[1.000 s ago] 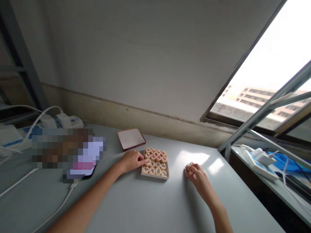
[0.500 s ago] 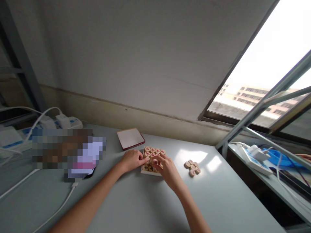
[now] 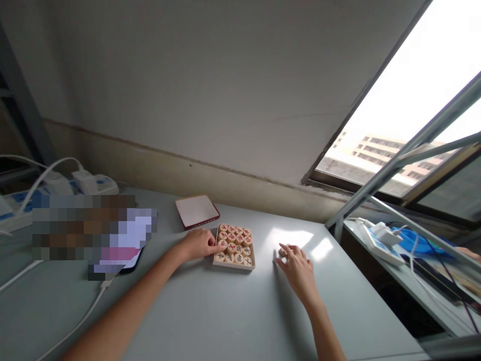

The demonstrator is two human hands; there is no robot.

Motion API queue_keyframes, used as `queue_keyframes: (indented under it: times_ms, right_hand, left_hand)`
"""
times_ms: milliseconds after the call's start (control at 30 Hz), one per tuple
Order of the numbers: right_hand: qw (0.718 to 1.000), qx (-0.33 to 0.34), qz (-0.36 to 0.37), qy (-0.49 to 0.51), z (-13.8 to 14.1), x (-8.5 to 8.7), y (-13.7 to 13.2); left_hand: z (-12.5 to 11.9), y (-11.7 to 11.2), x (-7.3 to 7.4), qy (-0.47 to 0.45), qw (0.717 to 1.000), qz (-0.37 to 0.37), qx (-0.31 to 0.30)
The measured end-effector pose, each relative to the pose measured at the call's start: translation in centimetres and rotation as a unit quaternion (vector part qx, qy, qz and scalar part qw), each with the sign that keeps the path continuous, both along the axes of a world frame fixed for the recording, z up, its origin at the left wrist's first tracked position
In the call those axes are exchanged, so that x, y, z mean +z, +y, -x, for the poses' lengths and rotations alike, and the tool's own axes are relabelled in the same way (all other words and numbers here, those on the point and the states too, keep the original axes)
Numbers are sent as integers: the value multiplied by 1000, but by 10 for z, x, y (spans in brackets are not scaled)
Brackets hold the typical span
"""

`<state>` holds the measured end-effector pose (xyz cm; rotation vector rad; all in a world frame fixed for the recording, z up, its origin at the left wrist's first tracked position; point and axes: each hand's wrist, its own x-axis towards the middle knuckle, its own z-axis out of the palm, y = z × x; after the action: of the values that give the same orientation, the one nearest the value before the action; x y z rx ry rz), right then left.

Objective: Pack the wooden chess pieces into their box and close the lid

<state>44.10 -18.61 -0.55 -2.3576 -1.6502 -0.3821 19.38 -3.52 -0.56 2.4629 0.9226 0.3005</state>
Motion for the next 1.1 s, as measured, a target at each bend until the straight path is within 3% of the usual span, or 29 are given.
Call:
queue_keyframes:
  times_ms: [100,267,400,500,667,800,867,967,1100]
  right_hand:
    - [999,-43,6,-1,-15,-6,-4]
    - [998,-18,-8,58,-11,0,5]
    - [987,84,-33,134,13,10,15]
    - [978,159,-12,136,41,15,22]
    - [983,160,17,88,75,17,37]
    - [981,172,11,88,72,15,39]
    - [985,153,2,85,59,16,31]
    - [997,65,-21,45,28,13,10]
    - [999,-46,-19,19,-11,-4,-21]
  left_hand:
    - [2,0,3,15,999,42,-17]
    - [2,0,4,29,997,66,-14]
    - [2,-1,5,30,997,61,-24]
    - [1,-2,4,35,998,49,-15]
    - [-3,-8,4,48,998,34,27]
    - [-8,-13,6,72,995,-11,62]
    - [-10,-15,6,87,993,-29,74]
    - [-12,-17,7,99,989,-45,96]
    - [-14,-18,7,98,988,-34,112]
